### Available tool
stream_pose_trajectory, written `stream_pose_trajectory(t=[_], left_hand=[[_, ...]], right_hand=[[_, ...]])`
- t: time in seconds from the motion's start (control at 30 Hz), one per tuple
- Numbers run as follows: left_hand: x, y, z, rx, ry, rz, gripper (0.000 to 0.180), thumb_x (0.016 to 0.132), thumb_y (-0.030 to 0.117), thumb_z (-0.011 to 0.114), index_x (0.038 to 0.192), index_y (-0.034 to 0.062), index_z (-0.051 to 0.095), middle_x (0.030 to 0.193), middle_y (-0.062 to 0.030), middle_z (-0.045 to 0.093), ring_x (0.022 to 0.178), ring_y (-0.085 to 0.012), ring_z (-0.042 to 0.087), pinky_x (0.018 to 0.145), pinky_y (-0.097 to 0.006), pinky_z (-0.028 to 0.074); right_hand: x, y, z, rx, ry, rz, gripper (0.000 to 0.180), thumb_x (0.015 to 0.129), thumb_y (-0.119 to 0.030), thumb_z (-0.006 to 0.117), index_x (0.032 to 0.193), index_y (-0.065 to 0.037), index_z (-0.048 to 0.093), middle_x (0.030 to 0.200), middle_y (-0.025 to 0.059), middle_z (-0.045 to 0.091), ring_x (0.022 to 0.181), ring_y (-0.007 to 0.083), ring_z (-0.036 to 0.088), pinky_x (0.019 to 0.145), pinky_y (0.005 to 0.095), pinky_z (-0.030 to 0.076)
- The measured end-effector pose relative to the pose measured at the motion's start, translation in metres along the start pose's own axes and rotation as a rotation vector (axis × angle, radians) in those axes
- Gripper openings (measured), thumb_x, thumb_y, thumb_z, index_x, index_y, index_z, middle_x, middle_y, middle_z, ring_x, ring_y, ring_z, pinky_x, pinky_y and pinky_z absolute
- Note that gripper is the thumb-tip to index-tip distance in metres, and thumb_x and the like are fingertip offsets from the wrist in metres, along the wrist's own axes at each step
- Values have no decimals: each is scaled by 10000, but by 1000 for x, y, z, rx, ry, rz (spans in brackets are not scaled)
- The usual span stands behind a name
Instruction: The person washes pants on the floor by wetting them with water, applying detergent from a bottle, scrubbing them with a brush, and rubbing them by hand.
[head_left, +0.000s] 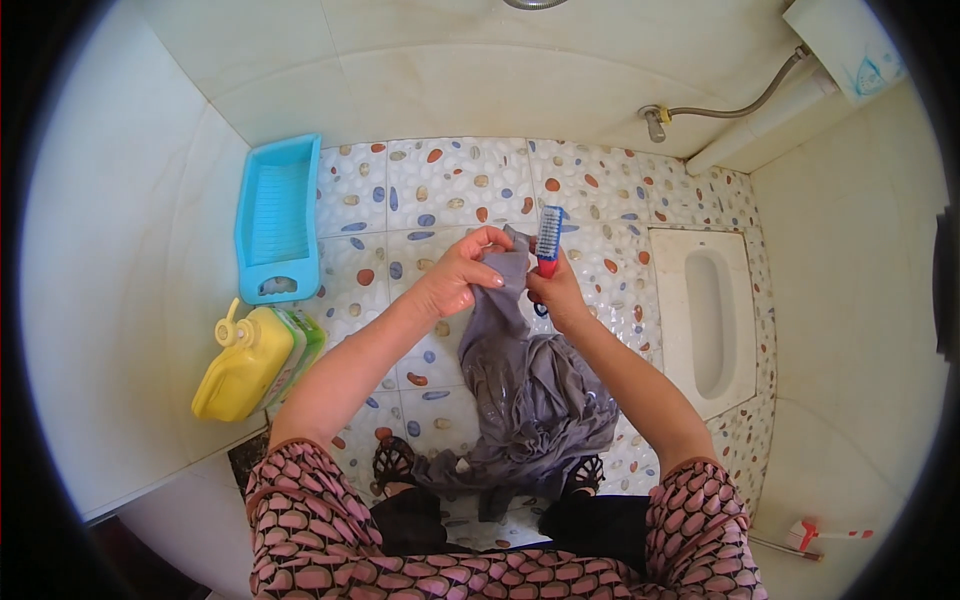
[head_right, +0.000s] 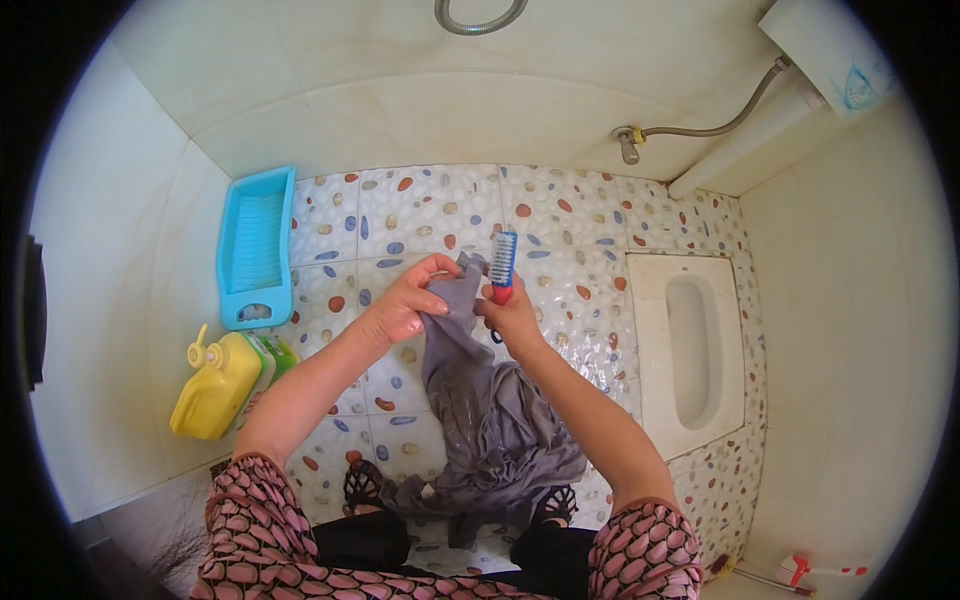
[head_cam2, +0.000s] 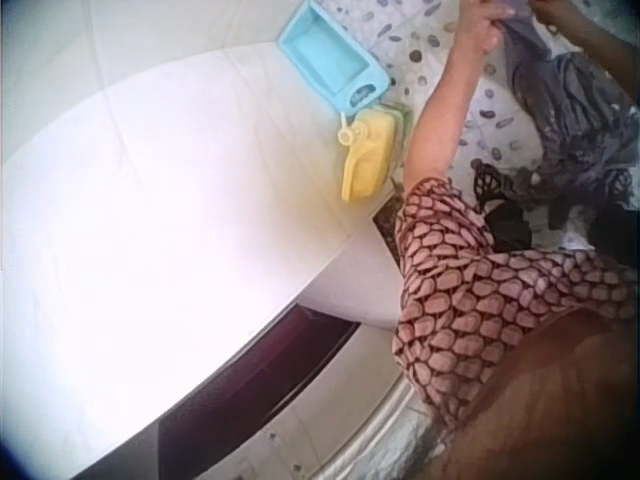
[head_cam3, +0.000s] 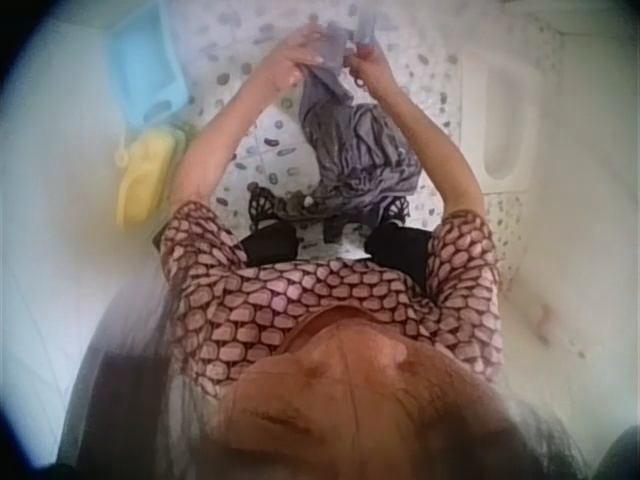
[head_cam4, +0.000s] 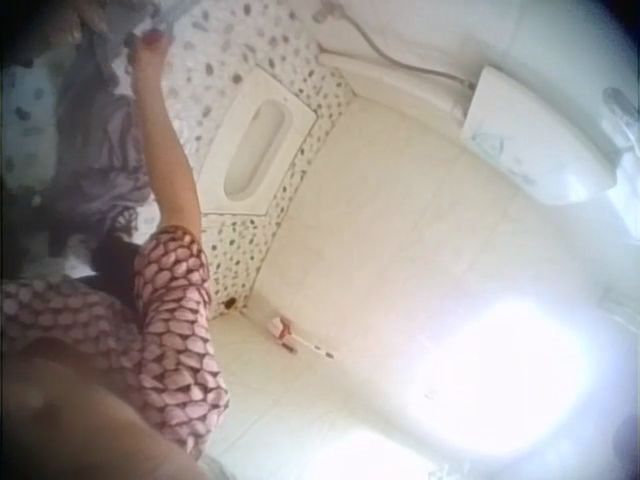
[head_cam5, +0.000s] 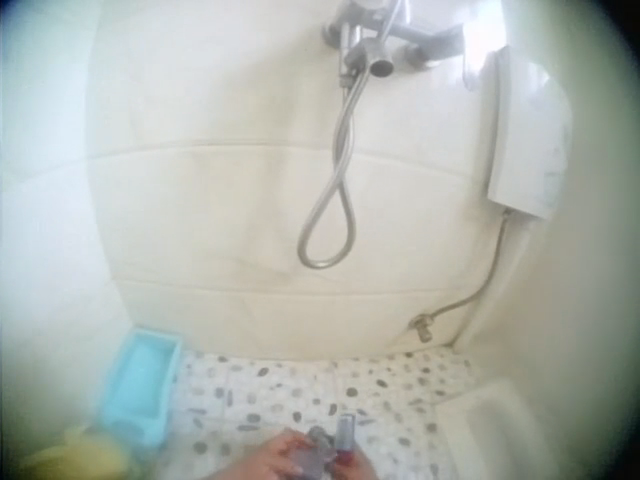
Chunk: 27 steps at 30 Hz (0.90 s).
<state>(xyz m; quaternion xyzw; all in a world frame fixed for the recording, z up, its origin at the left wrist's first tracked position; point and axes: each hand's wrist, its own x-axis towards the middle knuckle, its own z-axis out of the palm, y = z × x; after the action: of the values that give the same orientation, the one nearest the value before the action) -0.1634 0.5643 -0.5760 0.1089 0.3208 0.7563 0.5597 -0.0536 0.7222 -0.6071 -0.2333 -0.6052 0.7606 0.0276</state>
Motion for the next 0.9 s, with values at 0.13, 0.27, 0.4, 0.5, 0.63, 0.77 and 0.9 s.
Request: stream_pose_trajectory(t=[0.13, 0.27, 0.4, 0.5, 0.63, 0.77, 0.9], left_hand=[[-5, 0, -3, 80, -38, -6, 559, 670, -99, 599, 1191, 64, 484, 1046, -86, 557, 912, -164, 566, 814, -300, 471], [-9, 14, -13, 302, 32, 32, 472, 686, -84, 630, 1131, 46, 546, 1001, -71, 584, 882, -146, 572, 799, -277, 470], [-13, 24, -54, 728, 299, 103, 170, 739, 11, 668, 905, 20, 633, 842, -29, 602, 774, -107, 550, 718, -227, 441], [-11, 25, -68, 958, 315, 67, 112, 793, 117, 659, 797, 11, 623, 765, -9, 590, 717, -93, 509, 649, -227, 409], [20, 37, -56, 996, 225, 386, 199, 820, 189, 622, 739, 12, 583, 686, -11, 544, 696, -116, 467, 635, -262, 380], [50, 83, -46, 1348, 475, 781, 169, 751, 138, 648, 898, 70, 599, 939, -35, 570, 867, -206, 517, 777, -365, 371], [54, 65, -54, 1474, 934, 745, 420, 715, 127, 668, 1117, 142, 547, 1193, -50, 511, 1101, -254, 483, 857, -468, 348]], right_hand=[[12, -10, 23, 122, 155, -48, 475, 743, 26, 575, 1186, -76, 438, 693, -5, 499, 487, 82, 444, 414, 209, 328], [14, -41, -7, 77, 50, -84, 358, 762, -19, 610, 1105, -36, 506, 648, -20, 481, 451, 69, 399, 397, 219, 301], [1, -70, -43, -75, -121, 159, 245, 820, -143, 650, 1023, -36, 565, 644, -15, 492, 439, 57, 365, 397, 214, 282], [-2, -84, -36, -359, -289, 190, 261, 834, -156, 643, 1054, -44, 557, 666, -33, 500, 459, 59, 374, 419, 221, 300], [15, -89, -45, -750, 66, -188, 268, 859, -134, 599, 1094, -15, 550, 714, 1, 549, 607, 100, 514, 561, 253, 438], [40, -86, -30, -232, 211, -451, 264, 859, -92, 552, 1092, 12, 485, 814, 71, 590, 716, 144, 611, 587, 255, 513], [42, -68, -36, -222, 275, -229, 449, 856, -82, 526, 1277, 0, 391, 880, 86, 574, 704, 137, 606, 488, 256, 493]])
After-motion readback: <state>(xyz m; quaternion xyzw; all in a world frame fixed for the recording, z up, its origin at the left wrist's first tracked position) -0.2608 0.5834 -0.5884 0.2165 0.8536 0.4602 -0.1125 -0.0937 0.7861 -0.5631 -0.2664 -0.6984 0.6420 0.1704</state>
